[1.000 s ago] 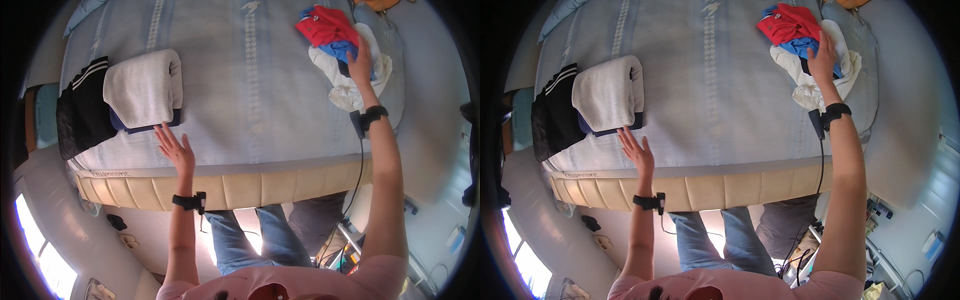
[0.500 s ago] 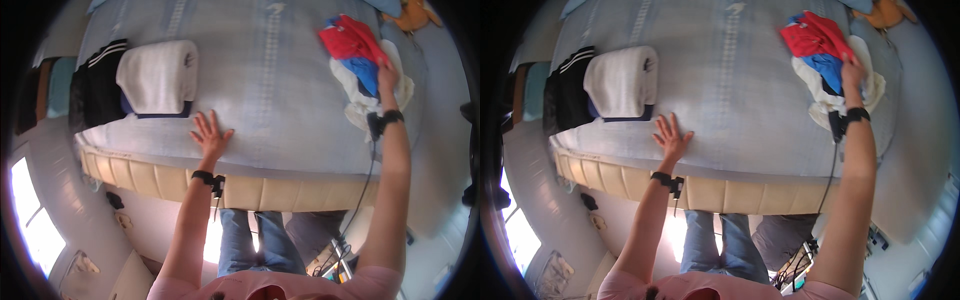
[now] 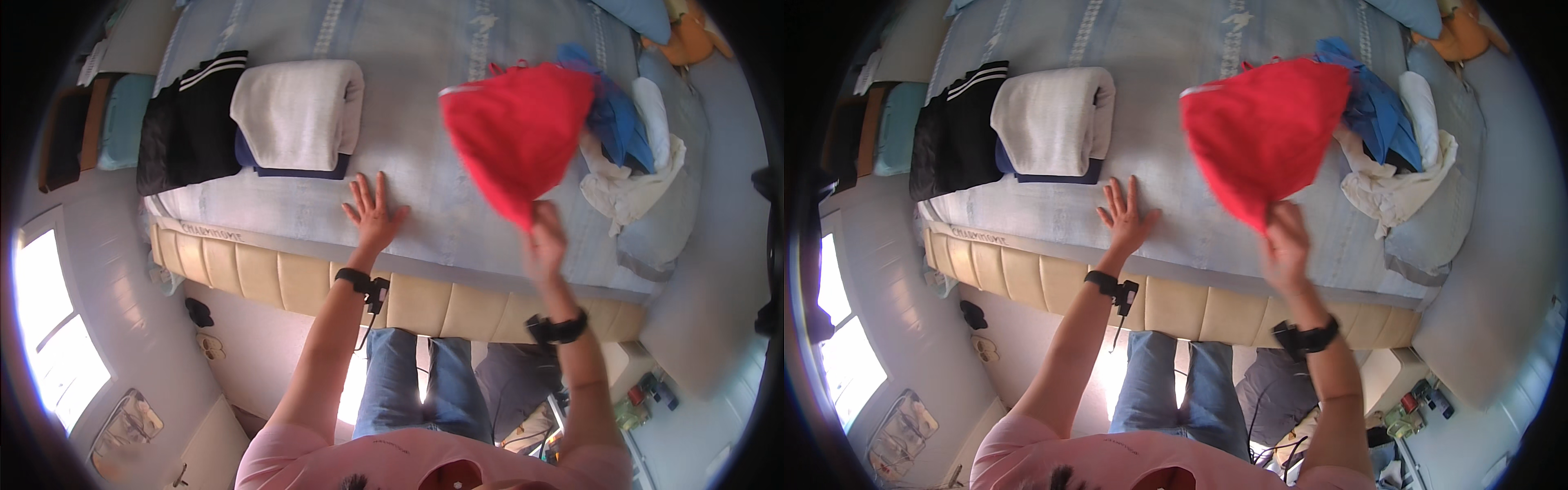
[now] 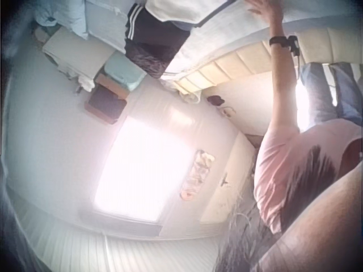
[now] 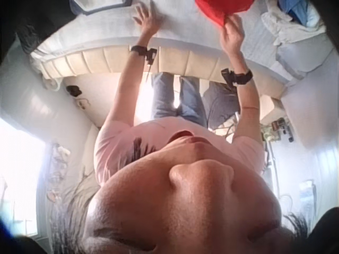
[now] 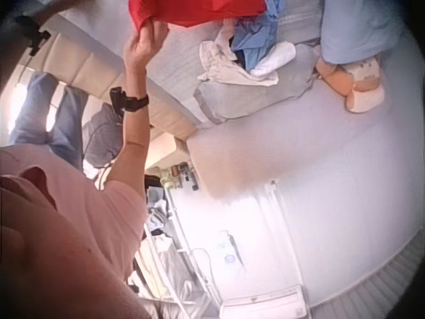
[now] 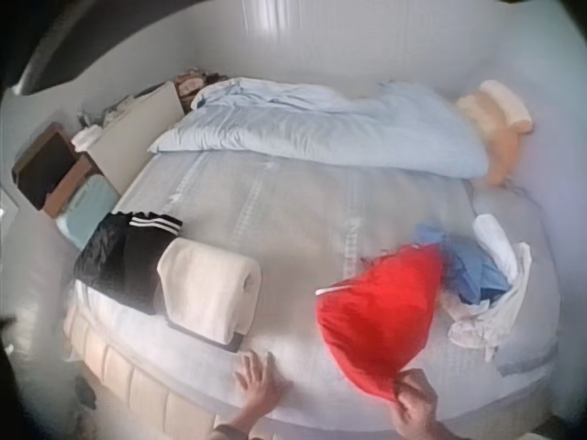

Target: The person folds a navy and white jacket, red shorts, and a blue polo shirt on a bed. Each item is smoothed, folded into a compact rectangle, and placed in a neat stack.

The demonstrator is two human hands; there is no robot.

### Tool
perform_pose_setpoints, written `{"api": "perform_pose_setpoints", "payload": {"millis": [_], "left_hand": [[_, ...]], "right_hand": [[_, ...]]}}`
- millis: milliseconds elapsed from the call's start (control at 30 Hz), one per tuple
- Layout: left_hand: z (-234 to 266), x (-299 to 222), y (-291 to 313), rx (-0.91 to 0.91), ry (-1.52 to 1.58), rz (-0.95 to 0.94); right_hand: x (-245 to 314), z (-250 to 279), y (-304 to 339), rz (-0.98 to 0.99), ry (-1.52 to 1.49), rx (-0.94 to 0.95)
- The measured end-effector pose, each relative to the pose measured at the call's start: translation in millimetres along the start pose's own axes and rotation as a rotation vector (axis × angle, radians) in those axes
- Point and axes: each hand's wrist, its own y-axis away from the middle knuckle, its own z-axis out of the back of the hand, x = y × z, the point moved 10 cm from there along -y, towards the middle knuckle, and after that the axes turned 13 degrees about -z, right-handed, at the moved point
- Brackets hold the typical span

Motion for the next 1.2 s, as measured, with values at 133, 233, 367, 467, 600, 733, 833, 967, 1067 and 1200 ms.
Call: {"api": "perform_pose_setpoints", "payload": {"millis": [133,233,367,467,600,733,833,967,1067,1200], "left_hand": [[13.0,-8.7,6.4,-0.022,0.337,-0.043],[18.9,-17.3,17.8,-0.006,0.959,0.047],[-4.5,-42.3,34.4,0.119,1.6,0.382],[-7.1,-52.7,34.5,0.164,1.593,0.414],[14.2,-64.5,27.2,0.182,1.447,0.245],[45.5,-116.3,56.3,0.524,1.328,-0.102],[65.2,-174.3,88.0,0.656,1.219,-0.519],[39.0,-215.2,137.1,0.858,1.174,-0.586],[19.0,-208.5,130.4,0.651,1.051,-0.616],[10.4,-141.9,57.3,0.023,0.562,-0.38]], "right_hand": [[6.7,-70.3,47.9,-0.259,-0.144,0.042],[15.5,-102.3,77.8,-0.329,-0.214,0.072],[32.1,-132.3,114.0,-0.33,-0.197,0.275],[22.2,-146.3,137.5,-0.387,-0.139,0.487],[-47.7,-99.6,134.7,-0.613,-0.135,0.246],[-140.6,-22.8,145.6,-1.025,-0.312,-0.27],[-179.8,3.0,154.6,-1.202,-0.478,-0.354],[-209.7,-2.0,143.3,-1.276,-0.494,-0.172],[-218.3,-18.2,130.2,-1.284,-0.55,-0.051],[-209.4,-32.8,122.0,-1.39,-0.71,-0.013]]}}
